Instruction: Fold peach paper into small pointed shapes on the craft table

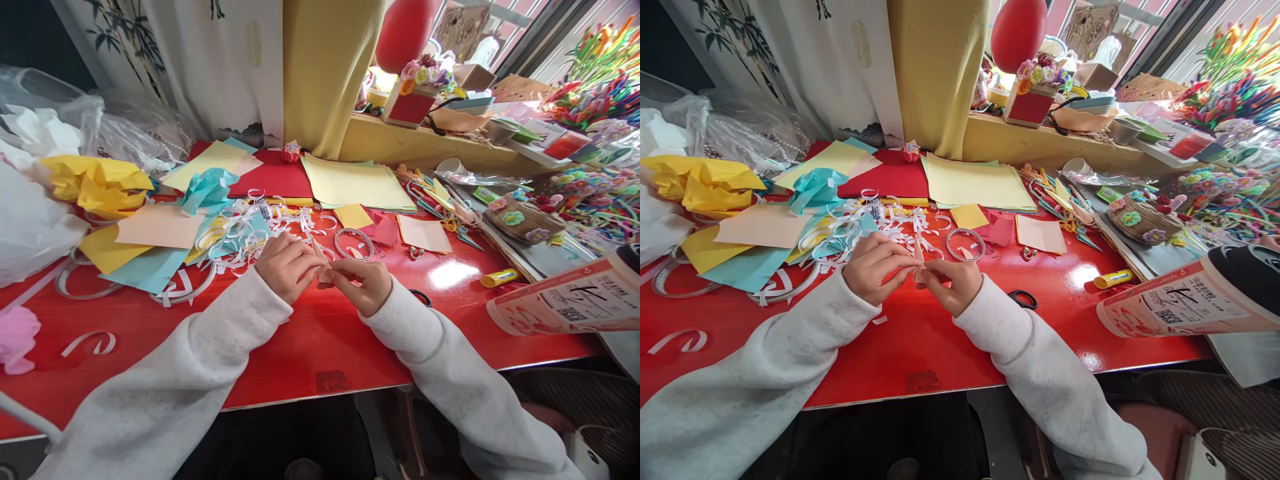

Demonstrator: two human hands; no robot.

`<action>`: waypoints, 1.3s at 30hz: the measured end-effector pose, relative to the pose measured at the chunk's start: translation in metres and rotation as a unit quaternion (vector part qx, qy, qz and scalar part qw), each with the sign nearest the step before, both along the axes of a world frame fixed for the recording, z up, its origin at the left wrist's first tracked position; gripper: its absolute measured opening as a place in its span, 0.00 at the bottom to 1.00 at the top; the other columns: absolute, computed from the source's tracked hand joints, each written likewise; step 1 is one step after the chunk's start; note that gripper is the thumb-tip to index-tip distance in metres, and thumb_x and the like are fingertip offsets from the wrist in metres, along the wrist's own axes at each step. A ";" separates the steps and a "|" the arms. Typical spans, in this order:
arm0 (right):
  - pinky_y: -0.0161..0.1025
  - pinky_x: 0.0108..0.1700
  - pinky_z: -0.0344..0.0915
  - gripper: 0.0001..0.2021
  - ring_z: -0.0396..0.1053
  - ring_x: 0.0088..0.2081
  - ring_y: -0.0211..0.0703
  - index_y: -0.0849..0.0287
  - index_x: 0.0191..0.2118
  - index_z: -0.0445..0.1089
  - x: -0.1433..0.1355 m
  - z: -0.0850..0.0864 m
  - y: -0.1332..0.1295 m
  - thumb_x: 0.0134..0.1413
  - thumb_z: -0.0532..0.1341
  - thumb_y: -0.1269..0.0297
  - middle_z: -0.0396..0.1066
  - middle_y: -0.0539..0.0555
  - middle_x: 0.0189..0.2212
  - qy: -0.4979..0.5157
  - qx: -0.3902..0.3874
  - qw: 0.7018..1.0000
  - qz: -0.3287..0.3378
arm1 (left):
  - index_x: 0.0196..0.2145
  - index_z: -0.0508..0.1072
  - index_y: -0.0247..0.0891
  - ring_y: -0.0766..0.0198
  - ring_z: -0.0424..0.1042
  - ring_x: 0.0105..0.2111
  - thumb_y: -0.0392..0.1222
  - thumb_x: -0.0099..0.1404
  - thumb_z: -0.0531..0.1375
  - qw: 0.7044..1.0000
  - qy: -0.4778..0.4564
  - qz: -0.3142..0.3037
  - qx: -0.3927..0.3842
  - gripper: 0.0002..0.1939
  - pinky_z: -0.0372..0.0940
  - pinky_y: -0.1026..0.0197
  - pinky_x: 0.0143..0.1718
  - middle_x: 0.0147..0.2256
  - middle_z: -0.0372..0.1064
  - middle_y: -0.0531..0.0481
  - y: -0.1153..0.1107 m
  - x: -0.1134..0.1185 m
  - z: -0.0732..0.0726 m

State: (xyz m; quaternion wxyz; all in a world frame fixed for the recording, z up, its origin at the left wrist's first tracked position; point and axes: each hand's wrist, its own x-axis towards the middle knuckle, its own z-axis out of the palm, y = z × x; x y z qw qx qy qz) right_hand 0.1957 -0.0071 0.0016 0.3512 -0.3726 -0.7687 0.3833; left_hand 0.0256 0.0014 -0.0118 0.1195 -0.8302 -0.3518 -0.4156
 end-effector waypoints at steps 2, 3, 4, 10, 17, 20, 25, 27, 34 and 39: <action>0.35 0.33 0.70 0.07 0.72 0.29 0.38 0.63 0.30 0.67 0.000 -0.001 0.001 0.49 0.54 0.66 0.71 0.54 0.27 0.025 -0.034 0.999 -0.001 | 0.31 0.71 0.40 0.64 0.60 0.31 0.37 0.55 0.56 1.000 0.007 0.002 0.005 0.05 0.56 0.61 0.31 0.28 0.69 0.52 0.000 0.000 0.000; 0.35 0.33 0.70 0.07 0.72 0.29 0.39 0.63 0.30 0.67 -0.001 -0.001 0.002 0.48 0.55 0.66 0.71 0.54 0.27 0.043 -0.062 0.997 -0.001 | 0.30 0.71 0.40 0.64 0.60 0.31 0.37 0.55 0.56 1.000 0.012 0.006 0.015 0.05 0.55 0.61 0.31 0.28 0.69 0.52 -0.001 0.001 0.000; 0.36 0.33 0.70 0.08 0.72 0.28 0.40 0.64 0.30 0.67 -0.001 -0.001 0.003 0.47 0.55 0.65 0.71 0.54 0.27 0.061 -0.097 0.993 -0.001 | 0.30 0.71 0.40 0.64 0.60 0.31 0.37 0.56 0.55 0.999 0.018 0.014 0.030 0.05 0.55 0.61 0.31 0.28 0.69 0.52 -0.001 0.001 0.000; 0.38 0.30 0.70 0.11 0.71 0.24 0.42 0.67 0.29 0.66 -0.002 -0.001 0.009 0.41 0.60 0.62 0.70 0.54 0.22 0.108 -0.281 0.953 0.018 | 0.30 0.70 0.40 0.62 0.61 0.31 0.37 0.57 0.54 0.984 0.056 0.102 0.131 0.05 0.53 0.60 0.32 0.28 0.69 0.53 0.000 -0.001 0.002; 0.38 0.30 0.70 0.13 0.71 0.25 0.40 0.66 0.29 0.66 -0.003 -0.006 0.013 0.40 0.60 0.60 0.71 0.55 0.25 0.126 -0.284 0.950 -0.017 | 0.30 0.69 0.39 0.56 0.61 0.36 0.40 0.57 0.53 0.966 0.000 0.251 0.060 0.06 0.50 0.54 0.35 0.31 0.67 0.45 0.010 -0.017 0.002; 0.37 0.30 0.70 0.14 0.71 0.24 0.39 0.65 0.31 0.65 -0.002 -0.006 0.015 0.40 0.60 0.58 0.71 0.54 0.25 0.141 -0.277 0.950 -0.024 | 0.26 0.68 0.37 0.54 0.62 0.36 0.42 0.56 0.53 0.964 0.017 0.267 0.012 0.07 0.50 0.53 0.35 0.28 0.66 0.44 0.014 -0.022 -0.002; 0.37 0.28 0.69 0.15 0.71 0.23 0.39 0.65 0.34 0.65 -0.001 -0.002 0.014 0.41 0.60 0.58 0.71 0.54 0.25 0.151 -0.263 0.952 -0.027 | 0.28 0.68 0.37 0.58 0.64 0.33 0.39 0.54 0.55 0.966 0.028 0.215 -0.144 0.04 0.52 0.56 0.36 0.27 0.67 0.48 0.017 -0.017 -0.003; 0.36 0.27 0.69 0.15 0.70 0.22 0.38 0.66 0.35 0.65 -0.001 0.000 0.013 0.42 0.59 0.59 0.71 0.54 0.25 0.154 -0.245 0.957 -0.031 | 0.29 0.69 0.38 0.62 0.64 0.31 0.40 0.55 0.54 0.954 0.002 0.175 -0.243 0.06 0.53 0.59 0.35 0.25 0.68 0.51 0.016 -0.014 0.001; 0.36 0.26 0.69 0.12 0.70 0.20 0.38 0.66 0.32 0.66 -0.001 0.003 0.012 0.41 0.60 0.62 0.71 0.53 0.23 0.155 -0.261 0.953 0.001 | 0.26 0.68 0.35 0.70 0.62 0.19 0.55 0.59 0.43 0.858 -0.236 0.075 -0.451 0.23 0.54 0.67 0.21 0.21 0.68 0.51 0.009 -0.009 0.015; 0.37 0.27 0.69 0.12 0.70 0.21 0.40 0.66 0.31 0.66 -0.001 0.002 0.012 0.41 0.60 0.62 0.71 0.53 0.23 0.149 -0.282 0.947 0.025 | 0.22 0.66 0.35 0.71 0.61 0.18 0.55 0.55 0.50 0.843 -0.267 0.062 -0.462 0.19 0.54 0.68 0.19 0.20 0.66 0.52 0.010 -0.010 0.016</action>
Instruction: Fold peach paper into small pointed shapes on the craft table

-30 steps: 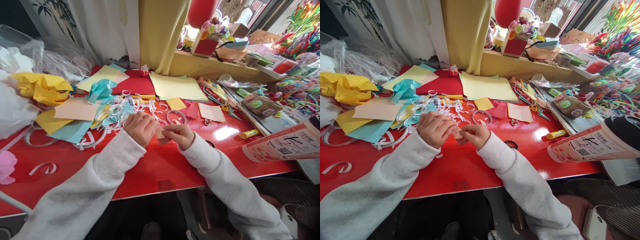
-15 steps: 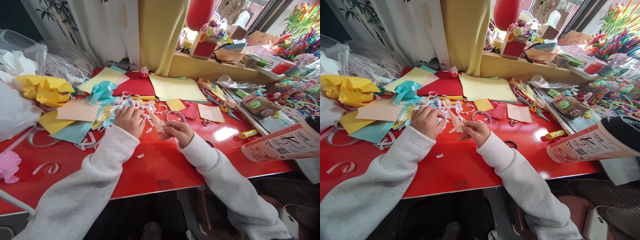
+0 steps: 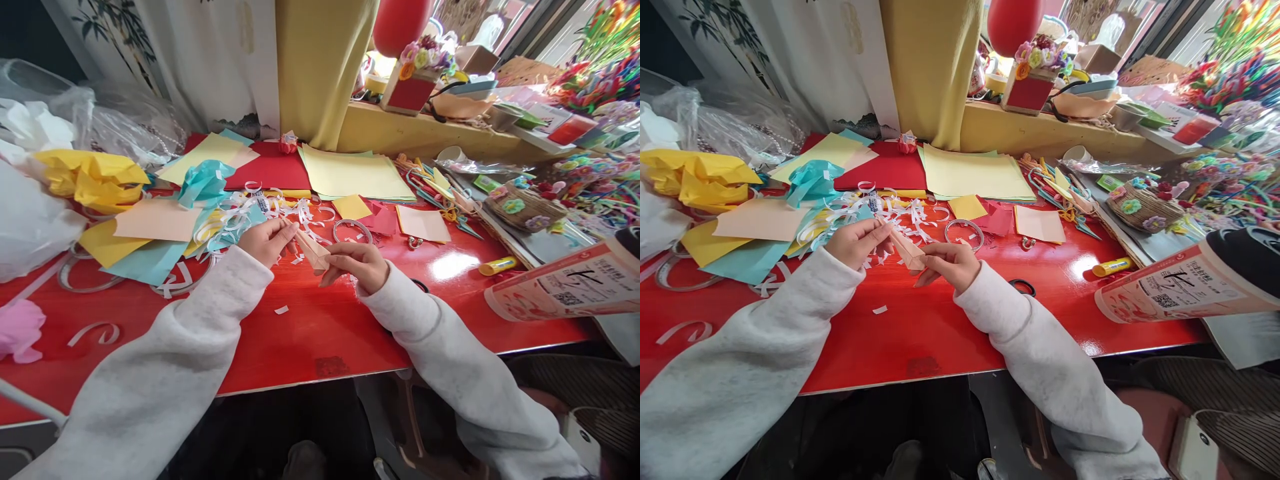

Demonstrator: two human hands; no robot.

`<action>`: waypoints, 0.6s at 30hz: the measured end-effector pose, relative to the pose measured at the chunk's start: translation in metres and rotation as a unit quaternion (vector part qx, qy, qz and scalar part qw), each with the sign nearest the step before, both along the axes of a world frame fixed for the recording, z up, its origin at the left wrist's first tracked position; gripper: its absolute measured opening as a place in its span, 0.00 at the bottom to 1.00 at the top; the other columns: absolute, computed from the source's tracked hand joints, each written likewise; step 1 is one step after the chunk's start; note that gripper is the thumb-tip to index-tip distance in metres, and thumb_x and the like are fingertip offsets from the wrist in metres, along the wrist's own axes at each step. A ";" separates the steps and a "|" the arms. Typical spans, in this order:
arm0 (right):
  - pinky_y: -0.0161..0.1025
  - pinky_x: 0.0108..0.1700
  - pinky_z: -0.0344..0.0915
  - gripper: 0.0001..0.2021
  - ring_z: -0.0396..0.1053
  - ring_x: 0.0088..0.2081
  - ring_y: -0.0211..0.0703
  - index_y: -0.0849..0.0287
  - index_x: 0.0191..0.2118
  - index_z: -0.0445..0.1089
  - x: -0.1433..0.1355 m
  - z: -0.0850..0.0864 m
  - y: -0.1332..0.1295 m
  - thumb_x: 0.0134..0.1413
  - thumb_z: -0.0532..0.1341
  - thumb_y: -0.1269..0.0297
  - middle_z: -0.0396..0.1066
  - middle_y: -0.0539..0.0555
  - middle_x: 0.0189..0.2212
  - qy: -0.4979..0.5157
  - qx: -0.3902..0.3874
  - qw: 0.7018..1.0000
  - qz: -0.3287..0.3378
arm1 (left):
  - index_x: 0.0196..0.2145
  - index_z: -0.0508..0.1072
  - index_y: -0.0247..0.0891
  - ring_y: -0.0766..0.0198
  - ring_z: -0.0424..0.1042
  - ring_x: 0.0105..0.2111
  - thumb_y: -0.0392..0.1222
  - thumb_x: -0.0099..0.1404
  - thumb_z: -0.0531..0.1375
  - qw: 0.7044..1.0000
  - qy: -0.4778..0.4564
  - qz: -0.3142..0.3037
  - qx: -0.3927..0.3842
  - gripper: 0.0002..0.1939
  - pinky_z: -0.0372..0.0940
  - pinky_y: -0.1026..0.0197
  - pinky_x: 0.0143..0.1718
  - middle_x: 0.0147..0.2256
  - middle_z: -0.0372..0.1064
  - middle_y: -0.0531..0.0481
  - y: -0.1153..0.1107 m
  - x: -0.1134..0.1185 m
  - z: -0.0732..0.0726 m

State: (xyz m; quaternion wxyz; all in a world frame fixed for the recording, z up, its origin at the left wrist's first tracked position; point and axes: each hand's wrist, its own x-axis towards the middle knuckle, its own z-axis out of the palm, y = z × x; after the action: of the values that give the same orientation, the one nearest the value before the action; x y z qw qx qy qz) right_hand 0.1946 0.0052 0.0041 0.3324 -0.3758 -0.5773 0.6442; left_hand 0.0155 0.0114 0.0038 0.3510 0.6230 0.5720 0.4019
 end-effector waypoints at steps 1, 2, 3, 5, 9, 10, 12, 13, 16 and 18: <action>0.37 0.27 0.69 0.13 0.71 0.21 0.40 0.66 0.32 0.66 0.000 0.000 0.000 0.41 0.60 0.61 0.71 0.53 0.22 0.000 -0.003 1.000 0.001 | 0.22 0.66 0.35 0.71 0.61 0.18 0.54 0.55 0.51 1.000 -0.002 -0.002 0.003 0.19 0.54 0.68 0.19 0.20 0.66 0.52 0.000 0.000 0.000; 0.37 0.27 0.69 0.13 0.71 0.21 0.40 0.66 0.32 0.66 -0.001 -0.001 0.000 0.42 0.60 0.60 0.71 0.53 0.22 -0.001 -0.006 1.000 0.001 | 0.22 0.66 0.35 0.71 0.61 0.18 0.54 0.55 0.51 1.000 -0.005 -0.005 0.008 0.18 0.54 0.68 0.19 0.19 0.66 0.52 0.000 0.001 0.000; 0.36 0.27 0.69 0.14 0.70 0.21 0.40 0.66 0.32 0.66 -0.001 -0.001 0.000 0.42 0.60 0.59 0.71 0.52 0.21 -0.003 -0.009 1.000 0.002 | 0.22 0.67 0.35 0.71 0.61 0.18 0.53 0.55 0.51 1.000 -0.009 -0.009 0.012 0.18 0.55 0.68 0.20 0.19 0.65 0.52 -0.001 0.001 0.001; 0.36 0.26 0.69 0.14 0.70 0.21 0.40 0.66 0.31 0.66 -0.001 -0.002 0.000 0.41 0.60 0.58 0.71 0.52 0.21 -0.005 -0.011 1.000 0.011 | 0.22 0.67 0.35 0.72 0.60 0.19 0.52 0.55 0.52 0.999 -0.025 -0.015 0.015 0.17 0.55 0.69 0.20 0.19 0.65 0.53 -0.002 0.003 0.002; 0.36 0.27 0.70 0.15 0.71 0.22 0.40 0.66 0.30 0.65 -0.002 -0.005 0.000 0.41 0.60 0.57 0.71 0.52 0.21 -0.002 -0.001 1.000 0.024 | 0.21 0.67 0.33 0.73 0.59 0.17 0.50 0.53 0.55 0.995 -0.094 -0.029 -0.021 0.15 0.53 0.69 0.17 0.18 0.64 0.53 -0.003 0.004 0.004; 0.36 0.27 0.70 0.15 0.71 0.22 0.40 0.66 0.31 0.65 -0.002 -0.006 0.000 0.41 0.60 0.57 0.70 0.52 0.21 -0.003 0.001 1.000 0.023 | 0.21 0.67 0.33 0.73 0.58 0.16 0.49 0.52 0.55 0.992 -0.114 -0.031 -0.034 0.15 0.52 0.69 0.17 0.18 0.64 0.52 -0.002 0.003 0.004; 0.36 0.27 0.70 0.16 0.71 0.22 0.39 0.65 0.31 0.65 -0.002 -0.007 0.000 0.42 0.60 0.56 0.71 0.52 0.21 -0.005 0.002 1.000 0.017 | 0.21 0.67 0.32 0.73 0.58 0.16 0.48 0.51 0.57 0.987 -0.148 -0.031 -0.062 0.14 0.52 0.68 0.16 0.18 0.64 0.52 0.000 0.000 0.004; 0.35 0.27 0.69 0.17 0.71 0.22 0.39 0.65 0.32 0.64 -0.002 -0.007 0.001 0.41 0.59 0.55 0.71 0.52 0.21 -0.006 0.000 1.000 0.013 | 0.21 0.67 0.32 0.73 0.58 0.15 0.48 0.51 0.57 0.984 -0.160 -0.031 -0.073 0.14 0.52 0.68 0.16 0.18 0.64 0.52 0.002 -0.002 0.004; 0.34 0.26 0.69 0.17 0.70 0.21 0.38 0.65 0.30 0.64 0.000 -0.001 0.002 0.40 0.60 0.53 0.70 0.51 0.20 -0.017 0.012 1.000 0.009 | 0.20 0.67 0.32 0.73 0.58 0.15 0.48 0.50 0.59 0.977 -0.188 -0.060 -0.079 0.14 0.53 0.67 0.17 0.17 0.64 0.51 0.005 -0.006 0.002; 0.33 0.23 0.67 0.16 0.69 0.19 0.37 0.64 0.28 0.64 0.005 0.009 0.003 0.40 0.60 0.53 0.69 0.51 0.19 -0.036 0.048 0.998 0.009 | 0.22 0.68 0.32 0.73 0.59 0.16 0.47 0.49 0.59 0.969 -0.212 -0.105 -0.072 0.13 0.54 0.66 0.18 0.18 0.64 0.51 0.006 -0.007 0.001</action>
State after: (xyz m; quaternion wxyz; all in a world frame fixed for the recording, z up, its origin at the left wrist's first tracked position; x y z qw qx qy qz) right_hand 0.1995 0.0077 0.0127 0.3229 -0.3770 -0.6230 0.6046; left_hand 0.0082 0.0173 0.0047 0.5483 0.5532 0.4434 0.4435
